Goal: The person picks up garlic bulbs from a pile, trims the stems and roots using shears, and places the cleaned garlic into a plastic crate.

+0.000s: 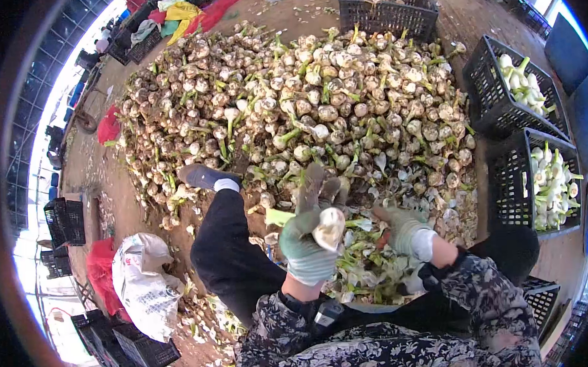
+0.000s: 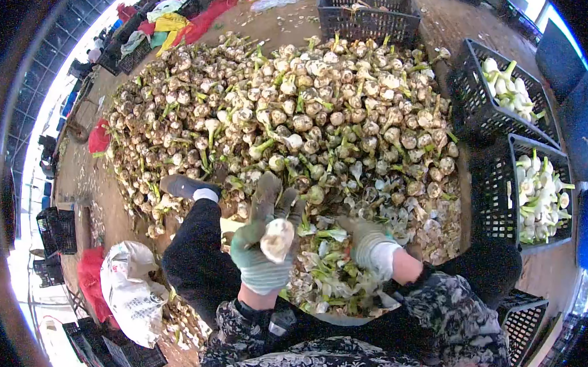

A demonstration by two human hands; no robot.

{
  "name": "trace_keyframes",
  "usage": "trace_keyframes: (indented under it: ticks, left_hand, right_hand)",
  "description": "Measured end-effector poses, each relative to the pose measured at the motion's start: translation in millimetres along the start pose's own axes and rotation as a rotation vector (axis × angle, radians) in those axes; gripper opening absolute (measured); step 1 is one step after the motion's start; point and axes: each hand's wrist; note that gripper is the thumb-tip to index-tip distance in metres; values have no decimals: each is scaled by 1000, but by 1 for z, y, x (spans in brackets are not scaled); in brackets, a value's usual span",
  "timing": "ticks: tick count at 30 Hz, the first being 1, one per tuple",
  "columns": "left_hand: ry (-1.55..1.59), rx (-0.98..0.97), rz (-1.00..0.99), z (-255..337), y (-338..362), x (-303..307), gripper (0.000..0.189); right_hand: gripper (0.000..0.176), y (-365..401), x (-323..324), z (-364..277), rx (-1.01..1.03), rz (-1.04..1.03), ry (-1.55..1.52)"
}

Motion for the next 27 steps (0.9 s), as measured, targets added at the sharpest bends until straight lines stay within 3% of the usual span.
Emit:
trace_keyframes:
  ticks: [1, 2, 3, 5, 6, 7, 10, 11, 12, 13, 15, 17, 18, 19, 21, 22, 24, 25, 27]
  left_hand:
    - [-3, 40, -3, 0, -2, 6, 41]
    - [-289, -108, 205, -9, -6, -2, 35]
    - [-419, -197, 261, -17, -9, -4, 33]
    - [-412, -115, 297, -24, -7, 11, 31]
    - [-410, -111, 292, -24, -5, 9, 31]
    - [-399, -91, 288, -24, -3, 5, 31]
    - [-350, -56, 217, -12, 5, 17, 32]
    - [-318, -28, 150, -8, 7, 25, 33]
    - [-503, -157, 222, -12, 5, 20, 44]
    - [-401, -133, 211, -12, 7, 12, 54]
    - [-259, -130, 128, -12, 6, 11, 63]
    - [-99, -95, 16, -1, -7, 7, 66]
    - [65, -72, -76, 2, -10, 6, 68]
    - [20, -110, -12, 3, -13, 8, 70]
    - [82, -31, -35, 8, -13, 5, 70]
    - [81, -36, -33, 8, -14, 8, 70]
    - [138, 70, 16, 3, -18, 21, 67]
    - [136, 71, 16, 2, -18, 29, 67]
    - [136, 148, 26, 3, -15, 41, 63]
  right_hand:
    - [38, -2, 3, -1, 1, -13, -3]
    - [42, -9, 14, -6, -45, 97, -320]
    - [46, -11, 25, -14, -95, 212, -635]
    - [46, -6, 58, -54, 0, 227, -583]
    - [46, -3, 52, -68, 16, 222, -786]
    - [38, -6, 46, -71, 46, 307, -534]
    - [33, -11, 43, -71, 101, 236, -789]
    - [27, -15, 52, -70, -9, 156, -966]
    - [24, -16, 57, -68, -124, 73, -1138]
    - [24, -20, 33, -49, -120, 65, -1134]
    - [28, -30, -37, 7, -536, -196, -566]
    - [39, -16, -42, 4, -368, -440, -239]
    - [41, -5, -40, 2, -237, -243, -270]
    - [41, -3, -36, 1, -234, -254, -268]
    - [45, -11, 2, -16, -137, 52, -991]
    - [45, -17, 28, -34, -134, 48, -993]
    - [40, -32, 70, -69, 231, 276, -448]
    - [40, -38, 66, -68, 230, 277, -449]
    - [51, -47, 50, -61, 526, 184, -562]
Point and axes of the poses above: each hand's wrist, its own y-axis away from the middle knuckle, its own x-axis out of the back of the hand, z = x × y, and after that the axes turned 2 degrees about -x, right-handed
